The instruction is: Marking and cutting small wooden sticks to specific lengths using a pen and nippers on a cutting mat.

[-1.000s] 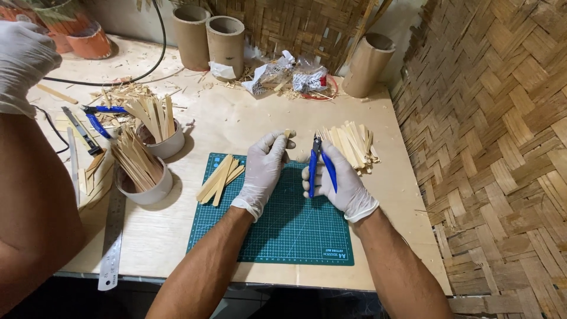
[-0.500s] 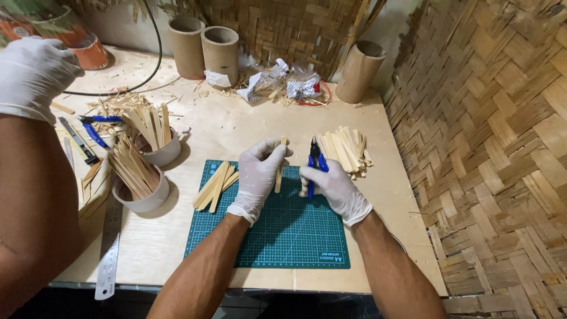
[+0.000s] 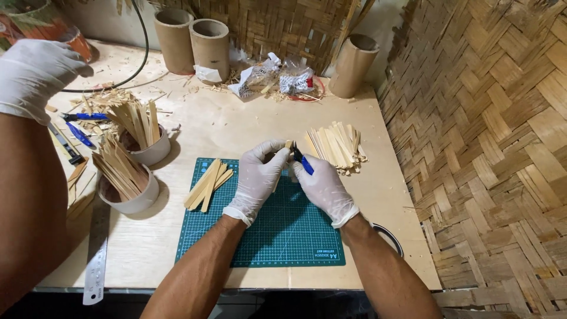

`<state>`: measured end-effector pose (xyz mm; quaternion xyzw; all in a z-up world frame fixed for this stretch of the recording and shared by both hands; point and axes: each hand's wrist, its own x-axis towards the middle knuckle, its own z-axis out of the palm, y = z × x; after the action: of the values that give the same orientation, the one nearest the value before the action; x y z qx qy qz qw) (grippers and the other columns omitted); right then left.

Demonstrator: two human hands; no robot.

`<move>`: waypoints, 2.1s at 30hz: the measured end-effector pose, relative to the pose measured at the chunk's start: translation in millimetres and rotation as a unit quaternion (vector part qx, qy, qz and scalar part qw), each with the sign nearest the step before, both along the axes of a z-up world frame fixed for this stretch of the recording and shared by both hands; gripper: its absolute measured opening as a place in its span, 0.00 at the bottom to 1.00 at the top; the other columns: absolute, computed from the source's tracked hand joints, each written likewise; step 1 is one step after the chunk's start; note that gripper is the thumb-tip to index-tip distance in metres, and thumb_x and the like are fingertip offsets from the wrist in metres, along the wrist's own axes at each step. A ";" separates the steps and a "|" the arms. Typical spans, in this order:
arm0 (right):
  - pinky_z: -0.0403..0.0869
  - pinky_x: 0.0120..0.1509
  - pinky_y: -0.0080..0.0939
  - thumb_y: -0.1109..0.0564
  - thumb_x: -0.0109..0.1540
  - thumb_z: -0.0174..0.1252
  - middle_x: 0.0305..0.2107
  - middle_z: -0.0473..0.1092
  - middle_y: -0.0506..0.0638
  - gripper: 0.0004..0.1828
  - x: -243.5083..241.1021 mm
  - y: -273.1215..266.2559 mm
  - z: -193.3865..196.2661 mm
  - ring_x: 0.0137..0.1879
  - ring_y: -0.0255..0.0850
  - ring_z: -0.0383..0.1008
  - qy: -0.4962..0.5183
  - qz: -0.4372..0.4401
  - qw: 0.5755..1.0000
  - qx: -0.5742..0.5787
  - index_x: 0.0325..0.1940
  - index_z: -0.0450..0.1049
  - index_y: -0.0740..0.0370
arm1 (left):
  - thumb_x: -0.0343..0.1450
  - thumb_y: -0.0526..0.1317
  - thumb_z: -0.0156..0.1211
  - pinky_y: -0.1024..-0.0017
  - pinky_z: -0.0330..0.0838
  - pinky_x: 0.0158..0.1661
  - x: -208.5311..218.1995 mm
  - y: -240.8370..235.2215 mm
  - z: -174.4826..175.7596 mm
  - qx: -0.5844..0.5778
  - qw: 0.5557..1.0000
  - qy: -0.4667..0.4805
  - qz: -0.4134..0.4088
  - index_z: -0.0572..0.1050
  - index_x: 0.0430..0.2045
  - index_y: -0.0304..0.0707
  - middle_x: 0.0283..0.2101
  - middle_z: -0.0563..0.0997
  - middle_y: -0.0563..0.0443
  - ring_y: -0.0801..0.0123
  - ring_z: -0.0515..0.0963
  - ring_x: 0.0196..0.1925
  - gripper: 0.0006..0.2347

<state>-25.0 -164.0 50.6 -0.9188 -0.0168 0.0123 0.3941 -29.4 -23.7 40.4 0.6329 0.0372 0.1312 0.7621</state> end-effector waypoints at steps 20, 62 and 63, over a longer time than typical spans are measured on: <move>0.76 0.44 0.57 0.38 0.66 0.56 0.27 0.76 0.61 0.18 -10.6 -5.4 18.7 0.42 0.61 0.80 -0.051 0.017 0.997 -0.052 0.48 0.81 0.49 | 0.66 0.35 0.70 0.74 0.79 0.30 -2.1 1.8 -3.3 -0.027 0.998 0.047 -0.045 0.86 0.37 0.37 0.30 0.86 0.42 0.67 0.84 0.27 0.09; 0.77 0.45 0.55 0.44 0.55 0.58 0.20 0.73 0.55 0.12 -13.4 -3.5 31.0 0.41 0.59 0.80 0.009 -0.047 0.989 -0.137 0.26 0.74 0.52 | 0.66 0.36 0.71 0.74 0.82 0.32 -6.7 -0.1 12.4 0.045 0.997 0.057 -0.025 0.87 0.32 0.38 0.27 0.86 0.46 0.73 0.83 0.28 0.05; 0.77 0.45 0.55 0.44 0.55 0.58 0.20 0.73 0.55 0.12 -13.5 -2.7 30.8 0.41 0.59 0.80 0.009 -0.048 0.989 -0.139 0.26 0.74 0.52 | 0.66 0.36 0.71 0.74 0.82 0.32 -7.0 0.0 11.9 0.043 0.997 0.057 -0.026 0.87 0.32 0.38 0.27 0.86 0.46 0.73 0.83 0.28 0.05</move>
<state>-38.5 -166.7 81.4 -0.9642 0.0325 0.0037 0.2631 -36.4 -23.8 52.3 0.6726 0.0582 0.0768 0.7337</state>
